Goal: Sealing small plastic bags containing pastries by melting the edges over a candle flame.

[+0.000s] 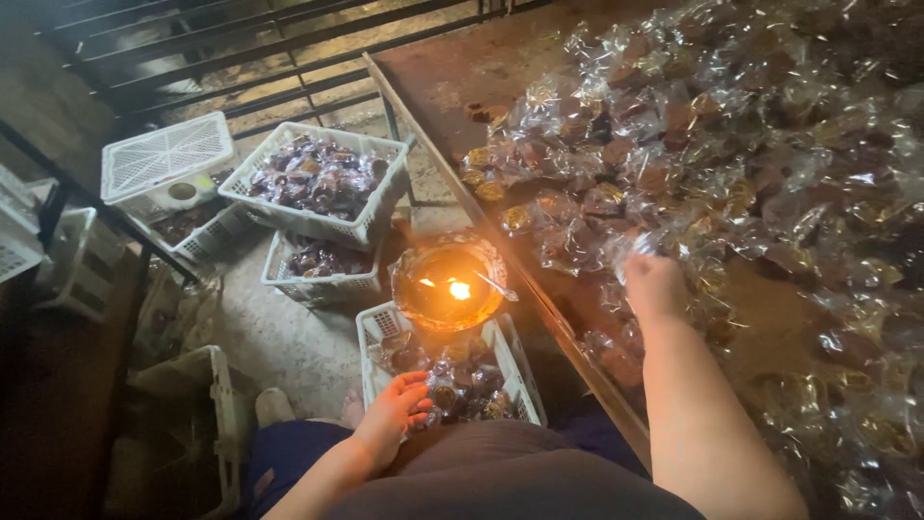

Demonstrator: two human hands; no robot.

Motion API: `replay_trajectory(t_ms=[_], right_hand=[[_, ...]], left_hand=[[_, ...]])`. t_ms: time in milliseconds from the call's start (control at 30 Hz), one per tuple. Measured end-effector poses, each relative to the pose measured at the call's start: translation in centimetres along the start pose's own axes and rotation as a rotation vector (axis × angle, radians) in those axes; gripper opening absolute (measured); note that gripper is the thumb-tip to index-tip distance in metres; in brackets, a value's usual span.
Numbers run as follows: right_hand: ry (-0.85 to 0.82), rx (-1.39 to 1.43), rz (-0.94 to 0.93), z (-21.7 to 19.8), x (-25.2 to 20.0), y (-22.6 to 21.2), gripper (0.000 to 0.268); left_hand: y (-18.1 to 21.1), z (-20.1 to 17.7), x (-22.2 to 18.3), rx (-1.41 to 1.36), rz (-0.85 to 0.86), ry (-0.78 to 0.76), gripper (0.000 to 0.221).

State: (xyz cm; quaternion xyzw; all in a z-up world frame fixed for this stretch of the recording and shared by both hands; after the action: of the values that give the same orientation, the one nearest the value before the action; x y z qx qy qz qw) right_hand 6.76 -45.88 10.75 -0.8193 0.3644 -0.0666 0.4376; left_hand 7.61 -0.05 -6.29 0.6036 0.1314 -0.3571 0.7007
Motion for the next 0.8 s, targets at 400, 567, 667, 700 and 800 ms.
replay_trajectory(t_ms=[400,567,667,700,800], right_hand=[[-0.204,-0.564,-0.017,3.1,-0.3,-0.8,0.065],[-0.207,-0.775,-0.009,4.8,1.0,-0.4,0.077],[-0.122,-0.85,-0.048,5.5,2.1,0.1,0.078],[-0.067,-0.847,-0.07,5.4,2.3,0.1,0.077],[-0.17,-0.754,-0.066,5.8,0.8,0.0,0.066]], left_hand=[[1.2,2.1,-1.9,0.052,-0.09,-0.032,0.033],[1.4,2.2,-2.5,0.075,-0.106,-0.029,0.034],[0.7,1.6,-1.8,0.03,-0.094,-0.052,0.03],[0.5,1.6,-1.7,0.043,-0.103,-0.066,0.031],[1.4,1.8,-3.0,0.093,-0.13,-0.062,0.032]])
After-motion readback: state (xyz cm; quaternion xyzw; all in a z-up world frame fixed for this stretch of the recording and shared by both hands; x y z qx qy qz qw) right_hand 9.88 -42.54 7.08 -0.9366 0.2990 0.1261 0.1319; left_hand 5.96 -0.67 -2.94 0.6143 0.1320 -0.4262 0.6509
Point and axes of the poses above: each hand's wrist, its own x-axis towards the middle knuckle, its own z-axis out of the palm, y = z × x, the point moved 10 cm from there along x, towards the middle knuckle, and after that the axes turned 8 degrees about -y, right-handed, at the moved point
